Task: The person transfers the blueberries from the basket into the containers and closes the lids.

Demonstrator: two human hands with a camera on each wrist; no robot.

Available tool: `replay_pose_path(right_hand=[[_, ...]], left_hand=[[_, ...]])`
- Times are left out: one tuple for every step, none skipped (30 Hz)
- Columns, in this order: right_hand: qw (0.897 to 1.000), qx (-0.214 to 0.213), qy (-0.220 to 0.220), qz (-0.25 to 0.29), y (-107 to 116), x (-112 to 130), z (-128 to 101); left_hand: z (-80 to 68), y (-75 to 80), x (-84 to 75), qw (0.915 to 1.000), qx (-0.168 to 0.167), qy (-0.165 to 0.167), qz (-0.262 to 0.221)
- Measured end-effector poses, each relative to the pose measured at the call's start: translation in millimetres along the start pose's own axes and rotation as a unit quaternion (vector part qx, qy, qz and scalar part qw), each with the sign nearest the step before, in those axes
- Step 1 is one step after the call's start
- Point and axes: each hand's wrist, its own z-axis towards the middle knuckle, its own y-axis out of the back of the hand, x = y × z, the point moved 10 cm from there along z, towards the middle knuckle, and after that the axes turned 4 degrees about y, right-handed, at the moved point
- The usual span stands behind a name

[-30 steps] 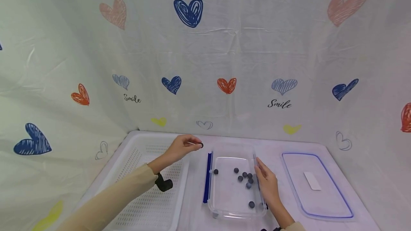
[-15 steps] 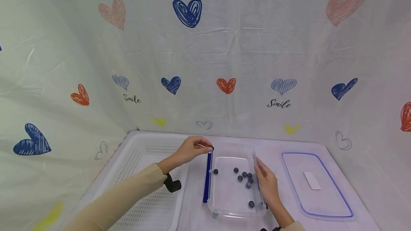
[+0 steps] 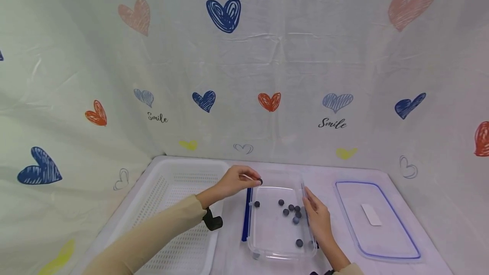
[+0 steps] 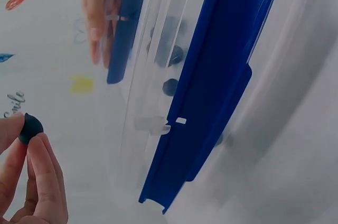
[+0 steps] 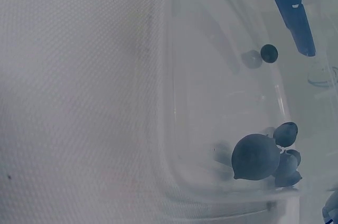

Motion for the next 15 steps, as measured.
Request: replay_pose_path(right_hand=[[1.0, 0.0, 0.001, 0.001, 0, 0, 0], [1.0, 0.0, 0.003, 0.003, 0, 0, 0], [1.0, -0.001, 0.004, 0.006, 0, 0, 0], [1.0, -0.002, 0.005, 0.008, 0, 0, 0], [1.0, -0.001, 0.005, 0.01, 0, 0, 0], [1.0, -0.001, 0.005, 0.011, 0, 0, 0], [1.0, 0.0, 0.004, 0.011, 0, 0, 0], [1.0, 0.001, 0.003, 0.011, 1, -1, 0], [1.0, 0.001, 0.002, 0.01, 1, -1, 0], [1.0, 0.002, 0.002, 0.009, 1, -1, 0], [1.0, 0.002, 0.002, 0.009, 0, -1, 0], [1.0, 0.001, 0.002, 0.009, 1, -1, 1], [1.0, 0.0, 0.003, 0.009, 1, -1, 1], [1.0, -0.001, 0.003, 0.01, 1, 0, 1], [1.0, -0.001, 0.003, 0.01, 1, 0, 1]], left_hand=[[0.6, -1.8, 0.4, 1.0, 0.002, 0.001, 0.0], [1.3, -3.7, 0.9, 1.0, 0.004, 0.003, 0.001], [1.8, -5.7, 1.4, 1.0, 0.007, 0.005, 0.002], [2.6, -7.6, 2.0, 0.9999, 0.009, 0.007, 0.004], [3.1, -9.5, 2.2, 0.9999, 0.012, 0.009, 0.007], [3.6, -11.0, 1.8, 0.9998, 0.014, 0.011, 0.011], [4.2, -12.5, 1.8, 0.9997, 0.016, 0.013, 0.015], [4.6, -14.1, 1.9, 0.9995, 0.019, 0.014, 0.019], [4.7, -15.5, 1.7, 0.9994, 0.02, 0.014, 0.024], [4.9, -16.8, 1.6, 0.9993, 0.022, 0.015, 0.028], [5.1, -17.9, 1.6, 0.9991, 0.023, 0.015, 0.032], [5.4, -18.9, 1.9, 0.999, 0.024, 0.015, 0.035], [5.4, -20.0, 2.2, 0.9988, 0.026, 0.016, 0.039], [5.5, -20.7, 2.3, 0.9986, 0.027, 0.016, 0.043], [5.5, -21.3, 2.5, 0.9983, 0.029, 0.016, 0.047]])
